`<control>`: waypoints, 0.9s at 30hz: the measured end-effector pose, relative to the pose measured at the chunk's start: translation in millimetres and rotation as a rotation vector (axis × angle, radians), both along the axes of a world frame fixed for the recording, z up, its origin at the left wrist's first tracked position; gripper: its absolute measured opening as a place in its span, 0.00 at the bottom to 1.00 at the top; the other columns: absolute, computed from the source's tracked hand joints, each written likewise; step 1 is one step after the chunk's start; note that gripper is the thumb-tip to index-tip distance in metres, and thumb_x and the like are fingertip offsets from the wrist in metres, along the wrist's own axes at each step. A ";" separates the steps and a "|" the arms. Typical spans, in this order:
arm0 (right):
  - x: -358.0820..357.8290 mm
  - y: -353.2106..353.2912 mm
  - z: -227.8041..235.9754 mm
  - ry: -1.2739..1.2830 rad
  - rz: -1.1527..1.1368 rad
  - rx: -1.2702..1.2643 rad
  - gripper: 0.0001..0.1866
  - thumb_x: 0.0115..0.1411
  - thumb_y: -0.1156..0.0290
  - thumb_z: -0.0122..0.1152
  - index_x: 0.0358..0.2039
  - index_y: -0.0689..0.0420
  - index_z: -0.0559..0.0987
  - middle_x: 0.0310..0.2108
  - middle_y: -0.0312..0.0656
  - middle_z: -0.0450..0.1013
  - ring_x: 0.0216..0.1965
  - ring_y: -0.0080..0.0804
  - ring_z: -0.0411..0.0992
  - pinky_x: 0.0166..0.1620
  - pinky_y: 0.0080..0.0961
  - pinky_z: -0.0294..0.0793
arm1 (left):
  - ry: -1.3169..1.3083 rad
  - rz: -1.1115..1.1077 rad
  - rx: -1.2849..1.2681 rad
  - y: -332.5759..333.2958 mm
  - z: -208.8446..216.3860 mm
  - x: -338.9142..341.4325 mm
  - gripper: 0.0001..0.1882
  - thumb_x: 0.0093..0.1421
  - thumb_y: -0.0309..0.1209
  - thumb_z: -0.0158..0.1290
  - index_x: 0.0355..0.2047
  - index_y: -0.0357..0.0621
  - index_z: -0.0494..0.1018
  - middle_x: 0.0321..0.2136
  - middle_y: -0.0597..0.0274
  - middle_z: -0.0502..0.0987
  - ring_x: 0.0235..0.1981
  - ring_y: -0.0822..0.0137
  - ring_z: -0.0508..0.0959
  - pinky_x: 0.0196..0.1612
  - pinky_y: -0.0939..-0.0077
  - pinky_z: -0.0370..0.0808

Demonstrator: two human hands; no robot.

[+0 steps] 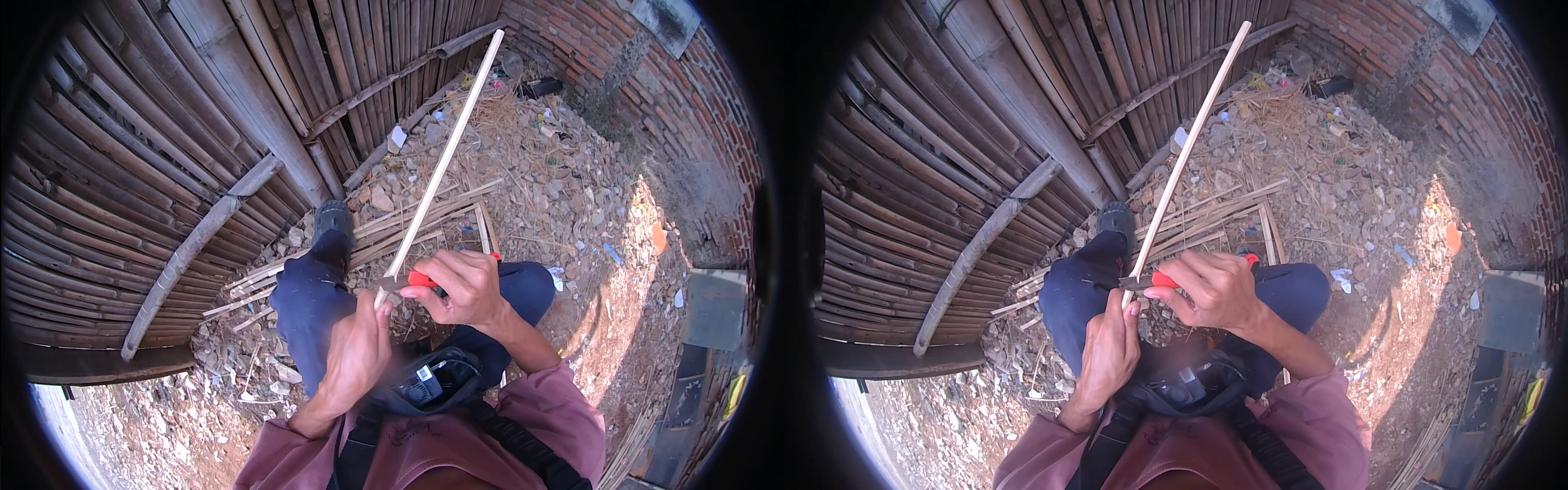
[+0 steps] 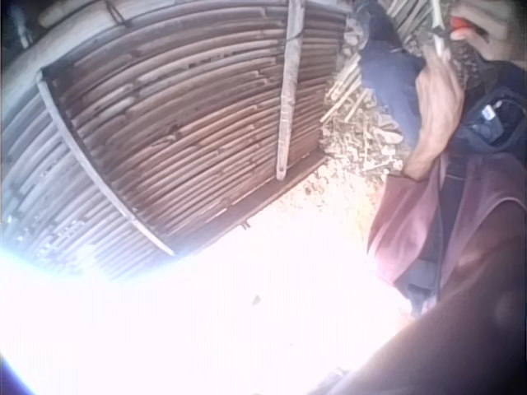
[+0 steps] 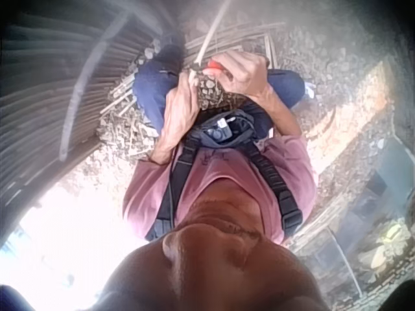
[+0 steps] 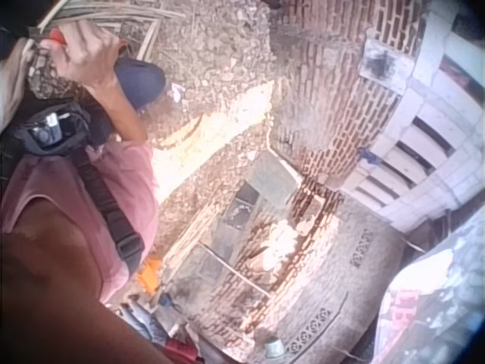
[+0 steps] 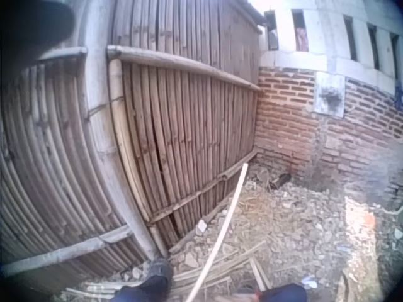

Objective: The person uses a small red knife to shave and thin a long bamboo slat, removing long thin strips of wood by hand.

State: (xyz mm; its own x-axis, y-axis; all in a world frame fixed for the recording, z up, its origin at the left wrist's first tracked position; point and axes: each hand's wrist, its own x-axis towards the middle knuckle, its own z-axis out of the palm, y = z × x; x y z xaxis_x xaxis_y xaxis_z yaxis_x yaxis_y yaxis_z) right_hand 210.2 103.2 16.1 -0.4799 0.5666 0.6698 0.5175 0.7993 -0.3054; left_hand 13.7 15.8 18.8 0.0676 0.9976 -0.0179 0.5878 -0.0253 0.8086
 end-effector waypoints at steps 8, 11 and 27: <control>79.7 96.1 29.1 0.391 -0.556 -0.215 0.18 0.73 0.59 0.62 0.38 0.65 0.82 0.21 0.39 0.73 0.22 0.22 0.66 0.28 0.27 0.65 | -0.045 -0.118 -0.056 -36.9 -24.1 -11.1 0.11 0.78 0.31 0.44 0.40 0.35 0.64 0.17 0.37 0.70 0.24 0.28 0.74 0.27 0.42 0.66; 91.1 106.8 27.2 0.357 -0.527 -0.207 0.18 0.73 0.59 0.63 0.39 0.65 0.82 0.21 0.40 0.73 0.23 0.22 0.67 0.29 0.27 0.67 | -0.078 -0.135 -0.105 -28.4 -19.5 -18.8 0.12 0.79 0.33 0.45 0.40 0.36 0.64 0.17 0.38 0.69 0.25 0.28 0.74 0.27 0.43 0.65; 117.0 142.1 20.4 0.211 -0.414 -0.168 0.18 0.74 0.59 0.60 0.45 0.64 0.82 0.28 0.46 0.77 0.27 0.32 0.72 0.35 0.30 0.71 | 0.056 -0.028 -0.027 -34.9 -23.9 -28.2 0.12 0.79 0.33 0.42 0.38 0.37 0.65 0.17 0.39 0.70 0.24 0.30 0.75 0.26 0.43 0.66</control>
